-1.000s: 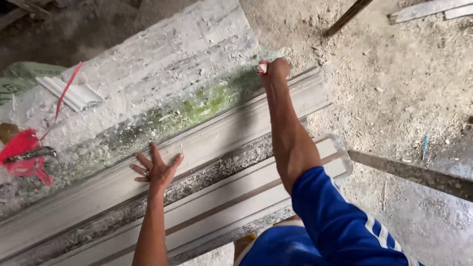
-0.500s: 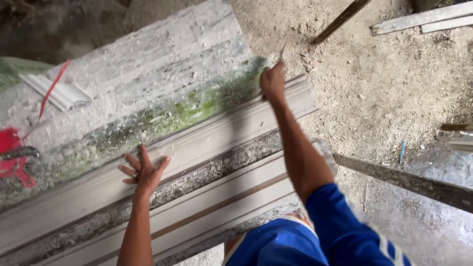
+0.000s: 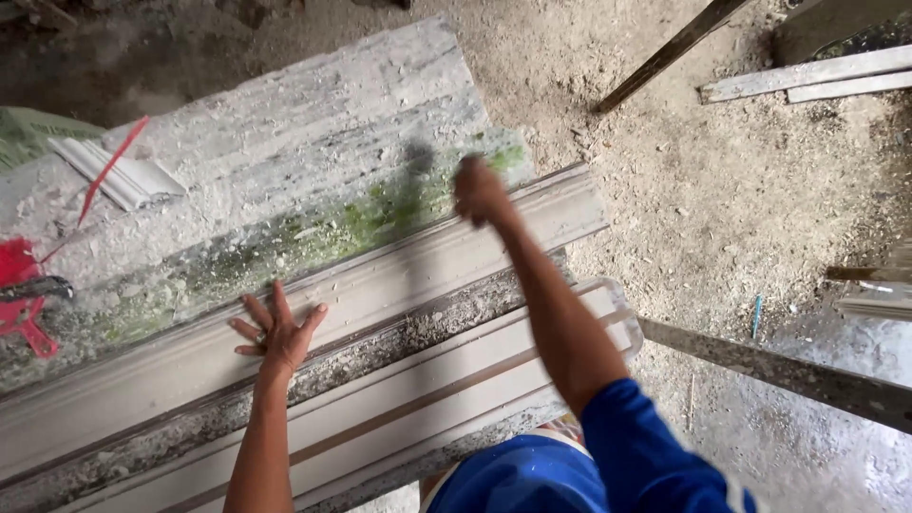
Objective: Scraping excess material from the edges of decorative moldings using a hand tool to clean and finish them.
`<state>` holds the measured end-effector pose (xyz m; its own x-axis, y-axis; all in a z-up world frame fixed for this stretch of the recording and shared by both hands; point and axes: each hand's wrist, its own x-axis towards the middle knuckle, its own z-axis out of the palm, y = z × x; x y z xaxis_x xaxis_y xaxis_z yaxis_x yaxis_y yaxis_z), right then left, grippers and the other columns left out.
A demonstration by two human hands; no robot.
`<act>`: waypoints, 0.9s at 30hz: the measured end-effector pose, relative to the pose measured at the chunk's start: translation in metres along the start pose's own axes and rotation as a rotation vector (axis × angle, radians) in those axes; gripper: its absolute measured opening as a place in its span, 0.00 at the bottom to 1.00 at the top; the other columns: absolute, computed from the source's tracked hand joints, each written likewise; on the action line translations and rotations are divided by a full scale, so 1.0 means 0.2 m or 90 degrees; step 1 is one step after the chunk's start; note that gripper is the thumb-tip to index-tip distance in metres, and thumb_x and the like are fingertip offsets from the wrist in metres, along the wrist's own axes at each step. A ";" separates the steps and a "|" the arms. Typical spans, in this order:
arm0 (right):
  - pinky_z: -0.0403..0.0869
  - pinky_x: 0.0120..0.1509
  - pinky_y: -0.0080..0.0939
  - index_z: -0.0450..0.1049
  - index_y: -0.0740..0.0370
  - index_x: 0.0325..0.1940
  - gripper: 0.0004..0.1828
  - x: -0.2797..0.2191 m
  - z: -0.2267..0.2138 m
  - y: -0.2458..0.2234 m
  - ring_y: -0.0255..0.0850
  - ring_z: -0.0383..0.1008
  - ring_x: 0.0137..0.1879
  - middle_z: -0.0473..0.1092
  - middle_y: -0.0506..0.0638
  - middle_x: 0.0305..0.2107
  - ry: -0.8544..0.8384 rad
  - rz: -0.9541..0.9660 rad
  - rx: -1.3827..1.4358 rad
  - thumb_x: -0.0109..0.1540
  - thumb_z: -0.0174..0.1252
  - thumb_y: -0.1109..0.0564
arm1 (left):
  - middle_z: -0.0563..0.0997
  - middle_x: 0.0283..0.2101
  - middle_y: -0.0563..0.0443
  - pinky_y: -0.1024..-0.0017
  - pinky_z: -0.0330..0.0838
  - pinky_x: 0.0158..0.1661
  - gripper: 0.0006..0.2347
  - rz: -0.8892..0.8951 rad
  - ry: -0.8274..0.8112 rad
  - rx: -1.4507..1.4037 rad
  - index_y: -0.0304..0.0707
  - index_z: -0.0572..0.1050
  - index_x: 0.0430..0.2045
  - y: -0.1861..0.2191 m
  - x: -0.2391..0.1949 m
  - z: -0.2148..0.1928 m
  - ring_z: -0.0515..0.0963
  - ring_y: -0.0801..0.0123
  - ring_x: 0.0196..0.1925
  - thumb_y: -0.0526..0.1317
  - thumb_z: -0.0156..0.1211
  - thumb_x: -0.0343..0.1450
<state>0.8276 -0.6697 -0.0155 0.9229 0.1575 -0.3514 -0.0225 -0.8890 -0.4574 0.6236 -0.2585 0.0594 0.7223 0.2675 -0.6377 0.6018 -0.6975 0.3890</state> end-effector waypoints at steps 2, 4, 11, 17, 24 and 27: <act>0.58 0.68 0.50 0.83 0.64 0.25 0.13 0.09 -0.23 0.12 0.63 0.70 0.39 0.77 0.57 0.22 -0.016 -0.234 -0.184 0.52 0.57 0.54 | 0.17 0.76 0.36 0.21 0.12 0.59 0.49 -0.005 -0.010 -0.011 0.63 0.33 0.77 0.02 -0.03 -0.01 0.14 0.22 0.71 0.77 0.46 0.64; 0.77 0.12 0.39 0.58 0.65 0.60 0.13 -0.02 -0.72 -0.12 0.43 0.72 0.21 0.71 0.65 0.37 0.132 0.288 0.222 0.75 0.34 0.59 | 0.13 0.75 0.49 0.30 0.05 0.59 0.55 -0.032 -0.014 -0.060 0.64 0.32 0.76 0.07 -0.04 -0.04 0.06 0.42 0.71 0.78 0.42 0.52; 0.82 0.38 0.43 0.74 0.81 0.49 0.12 0.11 -0.82 0.10 0.49 0.83 0.44 0.79 0.68 0.39 -0.331 0.193 -0.086 0.61 0.63 0.74 | 0.11 0.74 0.52 0.31 0.02 0.58 0.53 -0.018 -0.008 -0.069 0.67 0.29 0.76 -0.01 0.03 0.01 0.04 0.43 0.69 0.77 0.44 0.55; 0.68 0.23 0.43 0.72 0.72 0.35 0.34 0.16 -0.93 0.04 0.44 0.79 0.26 0.78 0.59 0.26 -0.105 0.286 -0.012 0.79 0.33 0.44 | 0.12 0.75 0.52 0.33 0.02 0.58 0.52 -0.001 -0.001 -0.055 0.65 0.29 0.76 -0.03 0.02 0.02 0.03 0.44 0.68 0.76 0.46 0.58; 0.79 0.36 0.50 0.68 0.82 0.55 0.24 0.15 -0.62 0.38 0.56 0.81 0.30 0.75 0.71 0.30 -0.295 0.340 0.104 0.64 0.55 0.55 | 0.20 0.78 0.42 0.26 0.06 0.58 0.48 0.001 0.012 -0.073 0.58 0.34 0.79 0.01 -0.02 0.01 0.12 0.26 0.71 0.71 0.51 0.66; 0.80 0.36 0.50 0.73 0.79 0.47 0.29 0.08 -0.66 0.29 0.52 0.80 0.25 0.76 0.65 0.24 -0.234 0.247 0.021 0.72 0.48 0.44 | 0.21 0.78 0.42 0.26 0.06 0.59 0.48 0.002 0.018 -0.072 0.57 0.35 0.79 0.01 -0.04 0.01 0.13 0.26 0.71 0.71 0.51 0.66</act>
<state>0.8919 -0.7758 0.0592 0.6494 -0.0340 -0.7597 -0.3525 -0.8986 -0.2612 0.6187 -0.2633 0.0640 0.7326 0.2858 -0.6178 0.6331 -0.6195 0.4641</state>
